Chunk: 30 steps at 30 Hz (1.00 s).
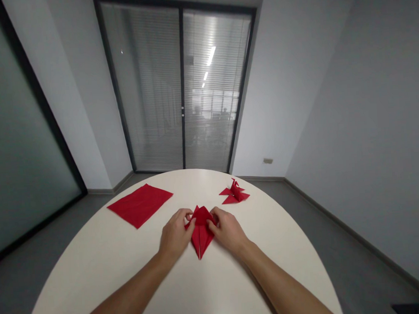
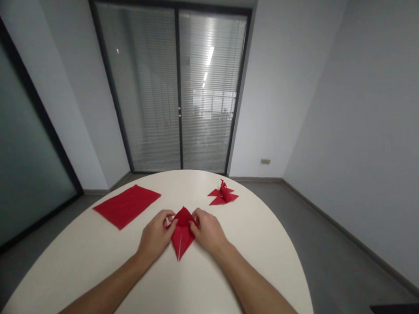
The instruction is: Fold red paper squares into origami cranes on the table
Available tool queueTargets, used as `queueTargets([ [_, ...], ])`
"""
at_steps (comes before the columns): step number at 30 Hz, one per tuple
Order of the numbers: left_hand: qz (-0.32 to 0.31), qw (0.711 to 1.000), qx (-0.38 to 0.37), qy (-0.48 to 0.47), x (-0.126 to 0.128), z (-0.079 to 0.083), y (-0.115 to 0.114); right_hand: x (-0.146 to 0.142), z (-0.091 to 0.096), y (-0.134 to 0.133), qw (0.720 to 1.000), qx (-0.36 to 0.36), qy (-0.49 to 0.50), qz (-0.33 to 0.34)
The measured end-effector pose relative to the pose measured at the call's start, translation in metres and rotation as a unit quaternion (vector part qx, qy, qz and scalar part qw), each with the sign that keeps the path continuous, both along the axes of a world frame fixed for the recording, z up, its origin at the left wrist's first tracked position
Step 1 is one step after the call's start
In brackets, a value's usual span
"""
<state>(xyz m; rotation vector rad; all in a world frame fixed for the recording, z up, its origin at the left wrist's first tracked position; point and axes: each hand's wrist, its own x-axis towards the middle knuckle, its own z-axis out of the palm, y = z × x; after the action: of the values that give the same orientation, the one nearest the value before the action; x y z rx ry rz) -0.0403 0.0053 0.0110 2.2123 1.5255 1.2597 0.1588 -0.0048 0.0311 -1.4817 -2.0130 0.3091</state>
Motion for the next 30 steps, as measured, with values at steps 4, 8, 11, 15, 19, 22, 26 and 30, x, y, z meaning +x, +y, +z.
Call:
queueTargets([
  [4,-0.033,0.998,-0.03,-0.039,0.001,-0.001,0.0,0.0,-0.001,0.0,1.0,-0.011,-0.016,-0.012],
  [8,-0.077,0.993,-0.055,-0.073,0.001,-0.005,0.001,0.0,-0.003,0.0,1.0,-0.022,0.008,-0.006],
  [11,-0.091,0.99,-0.067,-0.083,0.001,-0.007,0.002,-0.001,-0.003,0.001,0.997,-0.042,0.059,0.0],
  [15,-0.096,0.987,-0.085,-0.095,0.002,-0.008,0.002,0.003,-0.007,0.006,0.99,-0.062,0.123,0.012],
  [19,-0.105,0.986,-0.094,-0.084,0.002,-0.009,0.001,0.009,-0.018,0.015,0.98,-0.081,0.179,0.033],
  [22,-0.121,0.985,-0.097,-0.068,0.002,-0.012,0.001,0.012,-0.028,0.021,0.97,-0.096,0.221,0.037],
  [26,-0.143,0.984,-0.094,-0.039,0.002,-0.012,-0.002,0.012,-0.032,0.025,0.963,-0.097,0.251,0.023],
  [30,-0.166,0.982,-0.093,0.019,0.002,-0.002,-0.011,0.012,-0.029,0.023,0.966,-0.092,0.239,0.009],
])
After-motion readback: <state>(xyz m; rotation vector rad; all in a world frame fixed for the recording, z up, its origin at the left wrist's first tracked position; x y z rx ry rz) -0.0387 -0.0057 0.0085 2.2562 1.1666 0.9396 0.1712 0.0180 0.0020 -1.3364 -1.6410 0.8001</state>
